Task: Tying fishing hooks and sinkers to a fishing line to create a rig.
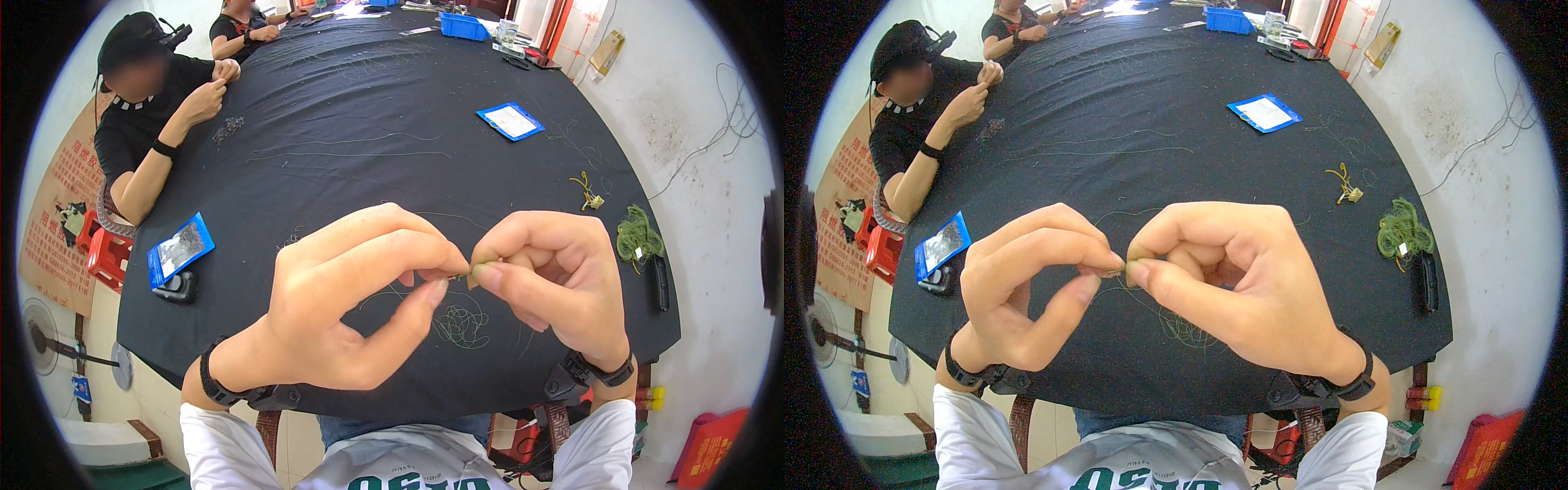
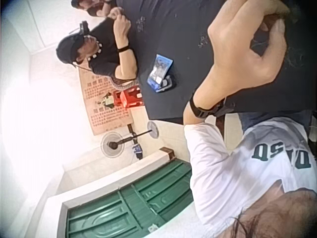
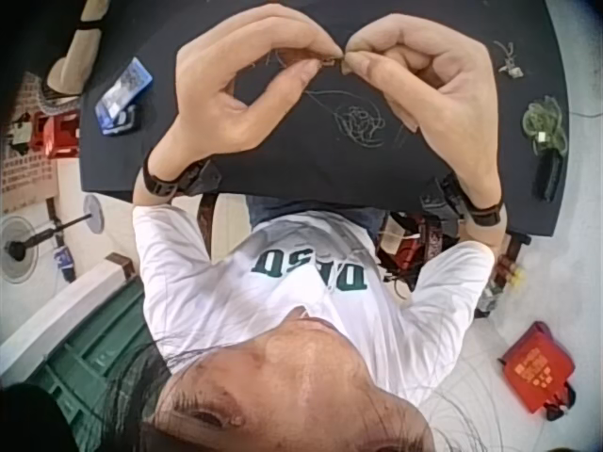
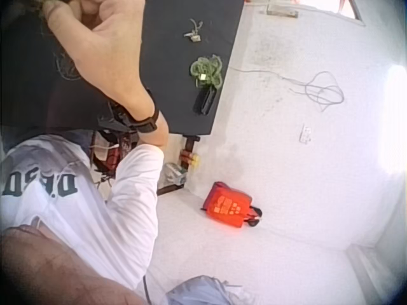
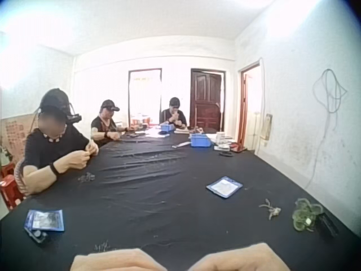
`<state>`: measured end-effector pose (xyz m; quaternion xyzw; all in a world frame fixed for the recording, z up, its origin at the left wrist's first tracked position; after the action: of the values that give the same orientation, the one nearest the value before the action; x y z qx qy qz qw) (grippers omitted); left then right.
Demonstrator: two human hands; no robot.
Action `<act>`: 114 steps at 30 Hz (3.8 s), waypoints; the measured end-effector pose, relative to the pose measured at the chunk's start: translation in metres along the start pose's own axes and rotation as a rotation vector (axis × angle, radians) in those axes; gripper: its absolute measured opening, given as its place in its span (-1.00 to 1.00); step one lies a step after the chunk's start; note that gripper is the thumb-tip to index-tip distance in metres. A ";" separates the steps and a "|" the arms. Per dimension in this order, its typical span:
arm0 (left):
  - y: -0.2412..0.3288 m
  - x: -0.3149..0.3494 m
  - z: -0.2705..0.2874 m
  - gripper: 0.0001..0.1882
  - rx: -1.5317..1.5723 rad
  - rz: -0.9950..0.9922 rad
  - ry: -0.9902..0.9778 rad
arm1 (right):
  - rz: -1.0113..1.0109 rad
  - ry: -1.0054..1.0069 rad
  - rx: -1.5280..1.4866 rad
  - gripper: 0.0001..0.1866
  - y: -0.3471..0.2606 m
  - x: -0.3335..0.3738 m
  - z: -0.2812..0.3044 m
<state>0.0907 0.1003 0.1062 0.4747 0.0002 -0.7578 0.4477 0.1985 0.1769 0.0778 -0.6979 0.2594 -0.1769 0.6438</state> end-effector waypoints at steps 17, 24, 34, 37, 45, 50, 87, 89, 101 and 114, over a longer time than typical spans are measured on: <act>0.002 0.001 0.002 -0.83 -0.124 -0.054 0.066 | 0.346 0.018 0.473 -0.92 -0.020 0.006 -0.007; 0.003 0.002 0.001 -0.84 -0.076 -0.040 0.067 | 0.344 0.004 0.439 -0.89 -0.020 0.006 -0.008; -0.014 0.006 -0.004 -0.80 0.304 0.255 -0.018 | 0.134 0.008 0.069 -0.93 -0.007 0.003 0.002; -0.008 0.006 -0.001 -0.80 0.169 0.192 -0.057 | 0.124 0.030 0.088 -0.93 -0.006 0.001 -0.003; -0.004 0.005 0.000 -0.82 -0.028 0.088 0.011 | 0.382 0.025 0.461 -0.91 -0.018 0.005 -0.008; -0.004 0.004 -0.001 -0.83 -0.031 0.091 0.028 | 0.318 0.027 0.463 -0.92 -0.017 0.004 -0.007; -0.001 0.008 0.000 -0.80 -0.062 0.127 -0.015 | 0.303 0.024 0.420 -0.91 -0.014 0.005 -0.007; 0.001 0.008 0.002 -0.81 -0.131 0.090 0.010 | 0.363 0.031 0.453 -0.91 -0.014 0.006 -0.009; 0.003 0.004 0.004 -0.87 -0.215 0.014 0.047 | 0.249 0.021 0.414 -0.92 -0.012 -0.001 -0.004; -0.114 0.007 0.039 -0.81 0.765 0.575 0.175 | -0.042 0.176 0.428 -0.85 0.024 -0.017 0.129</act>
<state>-0.0159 0.1471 0.0744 0.6481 -0.3720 -0.5061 0.4307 0.2568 0.2898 0.0417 -0.5327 0.2564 -0.3015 0.7481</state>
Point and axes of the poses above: each hand's wrist, its own x-axis away from the middle knuckle, its own z-axis out of the back of the hand, y = z × x, the point moved 8 cm from there along -x, towards the middle knuckle, and after that the axes turned 11 degrees about -x, right-handed, at the moved point
